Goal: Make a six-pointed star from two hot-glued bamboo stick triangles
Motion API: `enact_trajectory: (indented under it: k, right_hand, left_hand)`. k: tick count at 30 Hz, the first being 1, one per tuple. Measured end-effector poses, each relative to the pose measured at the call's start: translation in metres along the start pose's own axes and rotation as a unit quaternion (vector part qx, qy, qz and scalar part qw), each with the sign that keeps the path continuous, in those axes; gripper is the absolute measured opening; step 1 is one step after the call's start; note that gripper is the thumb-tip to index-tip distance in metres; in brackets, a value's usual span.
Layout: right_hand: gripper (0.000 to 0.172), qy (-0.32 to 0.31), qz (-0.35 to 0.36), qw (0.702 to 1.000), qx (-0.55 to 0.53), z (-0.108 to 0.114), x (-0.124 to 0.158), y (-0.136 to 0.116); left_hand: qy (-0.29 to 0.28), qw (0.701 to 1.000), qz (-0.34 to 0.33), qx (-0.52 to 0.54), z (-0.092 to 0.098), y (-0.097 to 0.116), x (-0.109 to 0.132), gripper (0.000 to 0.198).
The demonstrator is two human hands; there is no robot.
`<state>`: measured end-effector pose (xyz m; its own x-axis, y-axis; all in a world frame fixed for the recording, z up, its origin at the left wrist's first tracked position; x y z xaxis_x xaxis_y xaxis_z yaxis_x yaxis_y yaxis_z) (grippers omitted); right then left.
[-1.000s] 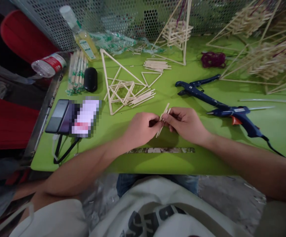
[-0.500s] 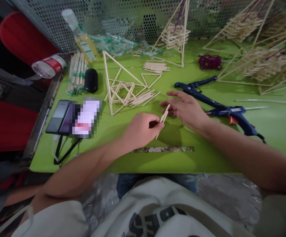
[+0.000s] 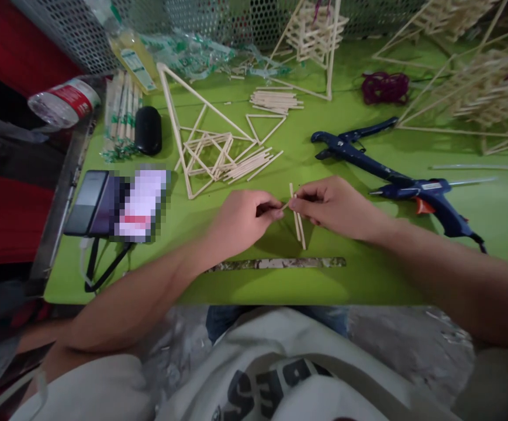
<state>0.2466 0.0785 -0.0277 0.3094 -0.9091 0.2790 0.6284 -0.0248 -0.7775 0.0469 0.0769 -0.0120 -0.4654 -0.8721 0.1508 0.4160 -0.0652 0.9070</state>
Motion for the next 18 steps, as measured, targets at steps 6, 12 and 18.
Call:
enact_trajectory:
  k: [6,12,18]
  right_hand:
    - [0.046,0.055,0.005,0.983,0.173,0.013,-0.02,-0.007]
    - [0.03,0.08,0.015,0.975,0.207,0.014,-0.019,-0.008]
    - [0.029,0.092,0.045,0.968,0.228,0.021,-0.003,-0.002]
  left_hand:
    - [0.079,0.989,-0.023,-0.123,0.006,-0.001,-0.012,0.022]
    - [0.076,0.981,-0.046,-0.171,0.004,-0.003,-0.02,0.02]
    - [0.034,0.972,-0.015,-0.23,0.015,-0.002,-0.007,0.027]
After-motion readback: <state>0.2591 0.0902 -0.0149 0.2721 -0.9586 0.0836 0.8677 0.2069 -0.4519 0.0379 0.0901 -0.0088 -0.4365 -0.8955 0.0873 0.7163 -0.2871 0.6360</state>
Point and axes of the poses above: each hand's wrist, its own x-axis away from the middle knuckle, its own z-axis out of the back of the hand, y = z × x, the point moved 6 cm from there along -x, towards the middle knuckle, and after that the axes turned 9 degrees about x, right-handed, at the moved point
